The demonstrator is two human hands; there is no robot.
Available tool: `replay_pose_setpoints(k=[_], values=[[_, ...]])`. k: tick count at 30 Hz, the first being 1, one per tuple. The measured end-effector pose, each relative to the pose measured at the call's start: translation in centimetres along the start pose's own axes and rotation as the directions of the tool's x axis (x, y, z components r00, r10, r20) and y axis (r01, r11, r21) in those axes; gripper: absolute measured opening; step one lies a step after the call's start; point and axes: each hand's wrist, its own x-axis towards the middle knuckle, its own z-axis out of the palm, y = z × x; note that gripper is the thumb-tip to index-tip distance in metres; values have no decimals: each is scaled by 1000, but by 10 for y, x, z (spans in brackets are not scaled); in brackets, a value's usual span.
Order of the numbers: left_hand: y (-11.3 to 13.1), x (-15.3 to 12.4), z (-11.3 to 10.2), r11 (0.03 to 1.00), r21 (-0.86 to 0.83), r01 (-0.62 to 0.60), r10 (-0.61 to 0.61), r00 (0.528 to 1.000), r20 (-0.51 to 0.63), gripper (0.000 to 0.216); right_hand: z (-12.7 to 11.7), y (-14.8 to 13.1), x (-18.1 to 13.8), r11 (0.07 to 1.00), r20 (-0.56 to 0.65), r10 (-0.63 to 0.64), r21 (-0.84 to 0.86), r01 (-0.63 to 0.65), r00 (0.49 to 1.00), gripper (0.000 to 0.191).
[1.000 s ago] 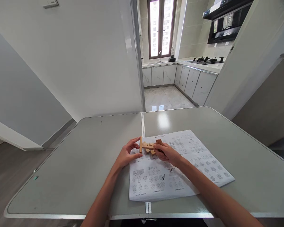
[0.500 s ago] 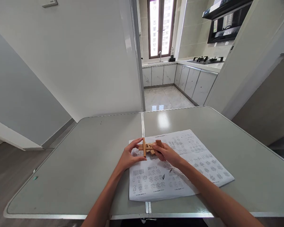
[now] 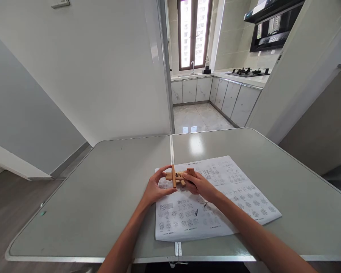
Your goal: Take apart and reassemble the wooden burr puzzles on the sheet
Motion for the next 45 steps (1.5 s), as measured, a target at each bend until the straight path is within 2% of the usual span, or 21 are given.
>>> replay_pose_setpoints(k=[13, 18, 22, 26, 29, 34, 38, 41, 45], values=[[3, 0, 1, 1000, -15, 0, 1, 999, 41, 84, 2, -1, -2, 1000, -2, -12, -25, 11, 1000, 47], [-1, 2, 5, 979, -204, -2, 17, 997, 73, 92, 4, -1, -3, 996, -55, -67, -61, 64, 996, 41], [0, 4, 11, 961, -257, 101, -100, 995, 18, 66, 9, -1, -3, 981, -97, -138, -149, 123, 986, 44], [7, 3, 18, 938, -297, 180, -161, 983, 86, 61, 15, 4, -4, 943, -97, -235, -265, 203, 967, 44], [10, 3, 21, 918, -335, 215, -201, 977, 75, 58, 17, 8, -4, 919, -73, -274, -314, 239, 959, 42], [7, 5, 19, 900, -376, 222, -242, 970, -5, 56, 13, 8, -2, 953, -140, -222, -242, 184, 965, 45], [6, 6, 19, 888, -395, 235, -272, 961, -39, 56, 8, 3, -2, 987, -188, -151, -85, 137, 970, 50], [6, 5, 22, 862, -435, 259, -295, 955, -17, 54, 8, -3, -3, 991, -198, -129, -4, 131, 972, 54], [7, 3, 25, 840, -456, 295, -313, 949, 37, 51, 6, -9, -3, 978, -261, -202, -8, 207, 944, 54]])
